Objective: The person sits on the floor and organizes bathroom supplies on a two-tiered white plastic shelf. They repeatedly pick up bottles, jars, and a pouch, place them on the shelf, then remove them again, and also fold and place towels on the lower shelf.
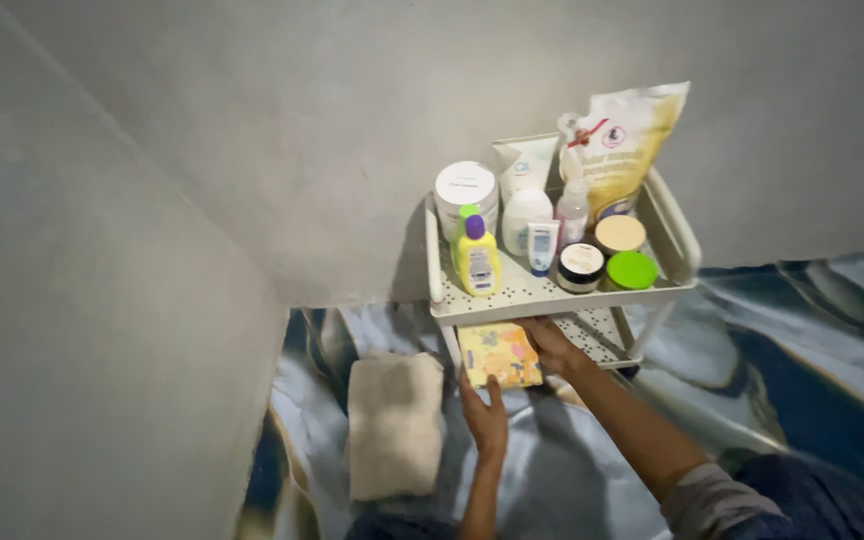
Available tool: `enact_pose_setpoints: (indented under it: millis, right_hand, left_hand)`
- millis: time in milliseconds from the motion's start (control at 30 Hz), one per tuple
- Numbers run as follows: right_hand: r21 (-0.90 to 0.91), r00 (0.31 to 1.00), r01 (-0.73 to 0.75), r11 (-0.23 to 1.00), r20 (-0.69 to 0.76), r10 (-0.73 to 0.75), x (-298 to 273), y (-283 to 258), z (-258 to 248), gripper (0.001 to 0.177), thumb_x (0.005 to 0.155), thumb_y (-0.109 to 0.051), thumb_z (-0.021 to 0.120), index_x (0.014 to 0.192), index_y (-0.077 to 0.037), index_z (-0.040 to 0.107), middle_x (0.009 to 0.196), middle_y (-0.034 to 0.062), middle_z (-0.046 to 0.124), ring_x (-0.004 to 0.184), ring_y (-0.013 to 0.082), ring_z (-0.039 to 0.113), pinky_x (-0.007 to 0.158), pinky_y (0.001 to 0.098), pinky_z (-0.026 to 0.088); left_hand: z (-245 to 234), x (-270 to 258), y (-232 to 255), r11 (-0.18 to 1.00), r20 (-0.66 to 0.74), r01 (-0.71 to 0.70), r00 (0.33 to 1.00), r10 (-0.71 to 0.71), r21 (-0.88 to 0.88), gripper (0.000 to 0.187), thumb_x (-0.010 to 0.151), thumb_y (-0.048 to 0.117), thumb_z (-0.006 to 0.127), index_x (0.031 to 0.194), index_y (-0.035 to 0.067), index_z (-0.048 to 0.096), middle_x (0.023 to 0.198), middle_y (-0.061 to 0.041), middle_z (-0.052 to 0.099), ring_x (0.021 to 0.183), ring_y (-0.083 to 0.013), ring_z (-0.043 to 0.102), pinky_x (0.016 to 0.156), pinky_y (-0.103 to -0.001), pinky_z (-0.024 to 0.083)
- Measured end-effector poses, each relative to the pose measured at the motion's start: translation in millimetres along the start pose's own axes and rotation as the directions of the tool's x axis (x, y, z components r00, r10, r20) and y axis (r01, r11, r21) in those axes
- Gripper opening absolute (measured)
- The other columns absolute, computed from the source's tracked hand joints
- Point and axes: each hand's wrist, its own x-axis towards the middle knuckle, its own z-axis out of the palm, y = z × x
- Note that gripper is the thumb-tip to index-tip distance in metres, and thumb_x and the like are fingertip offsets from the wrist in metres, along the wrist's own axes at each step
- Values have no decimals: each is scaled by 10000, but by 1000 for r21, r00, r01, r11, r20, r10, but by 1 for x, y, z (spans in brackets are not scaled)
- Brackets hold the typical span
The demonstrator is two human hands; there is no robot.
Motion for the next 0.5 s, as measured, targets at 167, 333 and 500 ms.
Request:
enact_pose_setpoints:
  millis: [167,333,500]
  right_hand:
    - [-250,973,5,968,-223,-63,14,19,-18,533,967,-150,659,1457,-59,470,1176,113,706,879,222,643,784,408,568]
    - [-211,947,-98,973,-320,26,10,17,-14,638,935,-165,655,1504,-138,370,1139,91,676,819,147,679,681,384,615]
    - [-558,885,88,825,-337,-322,-13,28,10,549,973,-101,678,1481,-50,479,1016,167,653,714,192,559,558,330,485]
  left_hand:
    - [0,-9,0,980,-22,-95,995,100,172,544,986,125,579,1479,-18,399,1415,-263,525,1333,-431,500,1102,-475,395]
    - [-3,-7,8,985,22,-1,1000,-3,170,587,950,78,601,1483,-22,377,1435,-264,479,1334,-430,496,1114,-473,396]
    - [-14,-8,5,961,72,-22,997,2,276,594,913,86,634,1452,-26,409,1394,-261,503,1302,-414,522,1100,-461,418]
